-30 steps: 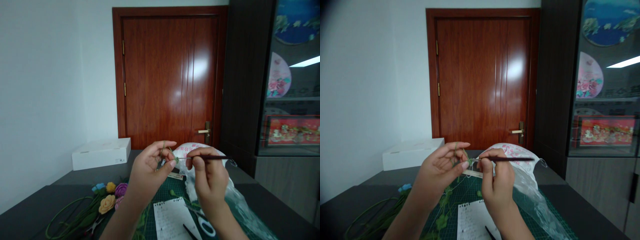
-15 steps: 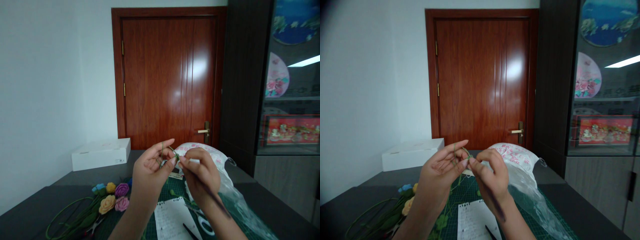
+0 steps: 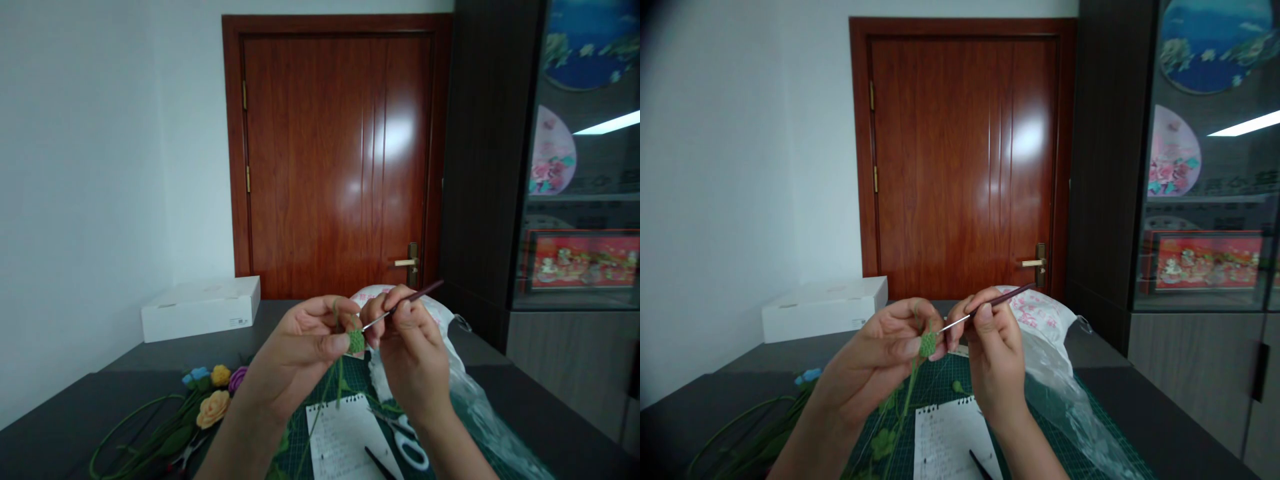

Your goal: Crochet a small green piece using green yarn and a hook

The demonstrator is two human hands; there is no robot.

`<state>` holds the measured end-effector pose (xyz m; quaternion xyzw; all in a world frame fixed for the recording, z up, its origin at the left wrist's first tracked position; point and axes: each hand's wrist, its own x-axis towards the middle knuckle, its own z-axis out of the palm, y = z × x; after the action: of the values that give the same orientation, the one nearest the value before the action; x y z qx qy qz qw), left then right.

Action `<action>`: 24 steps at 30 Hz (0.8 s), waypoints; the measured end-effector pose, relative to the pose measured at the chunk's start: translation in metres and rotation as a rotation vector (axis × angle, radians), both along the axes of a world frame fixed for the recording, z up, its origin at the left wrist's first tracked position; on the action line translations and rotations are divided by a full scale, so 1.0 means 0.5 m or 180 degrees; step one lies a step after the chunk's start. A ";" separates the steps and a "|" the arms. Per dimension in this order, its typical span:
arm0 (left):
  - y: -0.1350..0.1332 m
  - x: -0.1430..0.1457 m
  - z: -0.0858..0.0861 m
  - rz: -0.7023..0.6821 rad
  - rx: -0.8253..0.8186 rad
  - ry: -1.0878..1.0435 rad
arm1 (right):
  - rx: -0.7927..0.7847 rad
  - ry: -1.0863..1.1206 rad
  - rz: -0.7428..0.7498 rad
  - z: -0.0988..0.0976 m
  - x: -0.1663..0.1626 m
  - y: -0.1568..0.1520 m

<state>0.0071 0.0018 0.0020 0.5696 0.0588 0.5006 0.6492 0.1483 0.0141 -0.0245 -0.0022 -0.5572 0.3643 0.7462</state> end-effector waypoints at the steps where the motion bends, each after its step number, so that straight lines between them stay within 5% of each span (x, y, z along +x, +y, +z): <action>1: 0.000 -0.001 0.000 0.0033 0.0068 0.0040 | -0.0072 -0.0034 0.0106 0.001 0.001 0.001; 4: 0.000 -0.001 -0.003 0.0478 0.0254 0.0172 | -0.0186 -0.0153 0.0032 -0.003 -0.001 0.006; 11: -0.012 0.001 0.002 0.1288 0.0472 0.0412 | 0.0043 -0.0140 -0.1040 -0.021 -0.008 0.012; 24: -0.006 -0.004 0.003 0.1375 0.0285 0.0422 | 0.0269 -0.0184 -0.0785 -0.007 0.011 0.009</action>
<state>0.0052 -0.0010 0.0035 0.6037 0.1995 0.5916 0.4958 0.1539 0.0187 -0.0282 -0.0497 -0.5888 0.2458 0.7684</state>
